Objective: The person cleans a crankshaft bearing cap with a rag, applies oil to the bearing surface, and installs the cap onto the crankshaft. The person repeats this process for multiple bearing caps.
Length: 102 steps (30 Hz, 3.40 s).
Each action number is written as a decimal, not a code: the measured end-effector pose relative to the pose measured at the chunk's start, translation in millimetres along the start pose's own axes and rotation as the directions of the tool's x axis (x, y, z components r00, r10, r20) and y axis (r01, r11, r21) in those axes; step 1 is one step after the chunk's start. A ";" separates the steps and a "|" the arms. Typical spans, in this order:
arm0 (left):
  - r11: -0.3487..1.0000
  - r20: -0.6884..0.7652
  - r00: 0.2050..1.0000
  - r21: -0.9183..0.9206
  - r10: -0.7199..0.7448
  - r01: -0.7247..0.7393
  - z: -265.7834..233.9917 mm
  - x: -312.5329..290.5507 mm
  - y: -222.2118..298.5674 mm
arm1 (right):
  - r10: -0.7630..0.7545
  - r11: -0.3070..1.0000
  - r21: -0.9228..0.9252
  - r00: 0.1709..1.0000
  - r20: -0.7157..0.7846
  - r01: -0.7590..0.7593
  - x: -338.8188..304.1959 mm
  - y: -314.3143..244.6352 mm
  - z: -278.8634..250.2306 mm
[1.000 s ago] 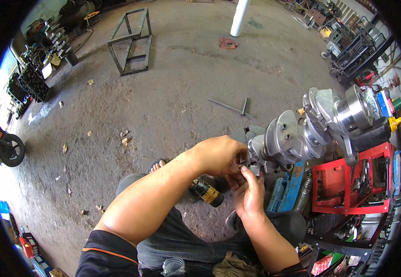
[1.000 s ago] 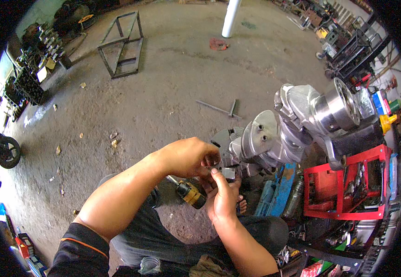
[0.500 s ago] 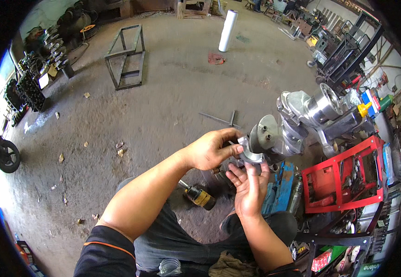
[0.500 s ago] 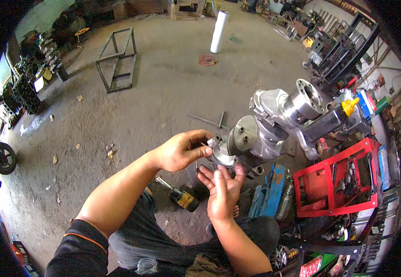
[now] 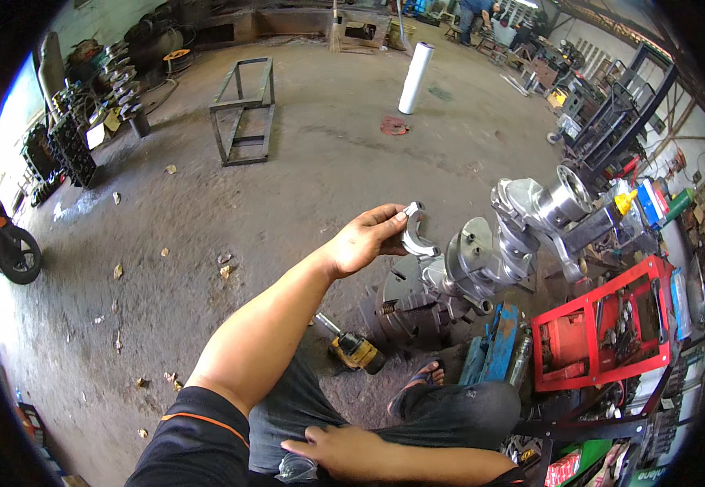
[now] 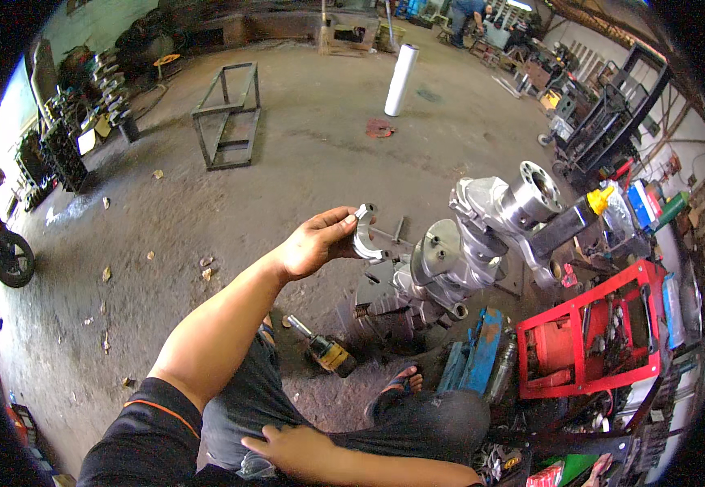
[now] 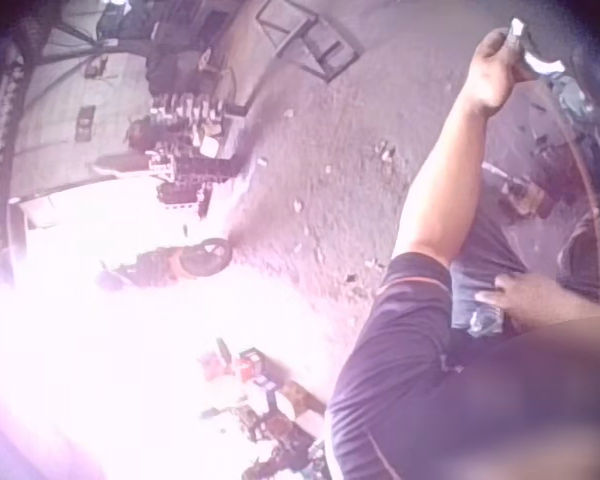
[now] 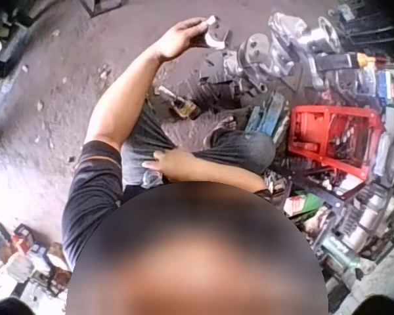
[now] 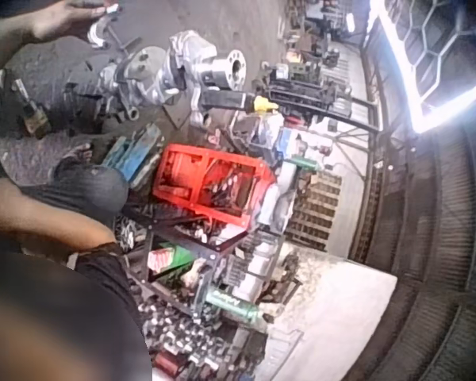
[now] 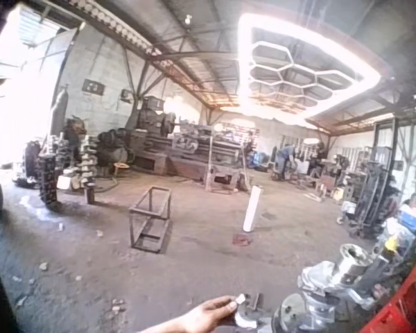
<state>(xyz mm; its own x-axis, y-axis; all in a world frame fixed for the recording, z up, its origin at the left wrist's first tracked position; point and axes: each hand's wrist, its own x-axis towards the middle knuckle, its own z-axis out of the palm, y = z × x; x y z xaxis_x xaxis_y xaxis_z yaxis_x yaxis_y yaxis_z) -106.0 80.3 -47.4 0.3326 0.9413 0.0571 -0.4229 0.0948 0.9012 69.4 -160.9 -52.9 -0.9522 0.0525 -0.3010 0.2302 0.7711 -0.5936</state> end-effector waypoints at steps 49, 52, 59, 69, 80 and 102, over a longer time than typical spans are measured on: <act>0.900 -0.499 0.864 -0.346 0.062 -0.264 8.3 20.6 8.8 | 0.380 0.110 0.730 -0.650 -0.658 -0.674 -482.9 -114.8 -53.1; 0.882 -0.432 0.900 -0.402 0.054 -0.246 9.7 21.6 1.3 | 0.436 0.428 0.626 -0.458 -0.775 -0.652 -441.2 -85.6 -102.3; 0.901 -0.467 0.882 -0.356 0.057 -0.247 14.2 23.6 -0.5 | 0.364 0.820 0.393 -0.151 -0.919 -0.415 -322.5 -29.1 -246.5; 0.898 -0.464 0.886 -0.385 0.012 -0.213 17.5 35.9 6.7 | 0.627 0.446 -0.021 0.330 -0.705 -0.895 -197.1 13.3 -401.9; 0.913 -0.432 0.902 -0.360 0.020 -0.193 7.1 44.6 11.2 | 0.840 0.221 -0.229 0.304 -0.449 -0.948 -166.7 70.7 -424.6; 0.953 -0.056 0.984 0.245 -0.169 0.177 -43.3 65.3 17.6 | 0.796 0.604 0.768 0.208 -0.568 -0.212 -227.2 56.7 -139.3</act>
<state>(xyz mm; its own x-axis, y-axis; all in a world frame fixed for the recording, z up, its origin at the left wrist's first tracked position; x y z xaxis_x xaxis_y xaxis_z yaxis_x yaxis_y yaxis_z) -128.2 157.5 -46.5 0.3518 0.9284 -0.1196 -0.1380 0.1779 0.9743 270.9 -40.7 85.8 -0.1291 0.9854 -0.1109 0.4951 -0.0329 -0.8682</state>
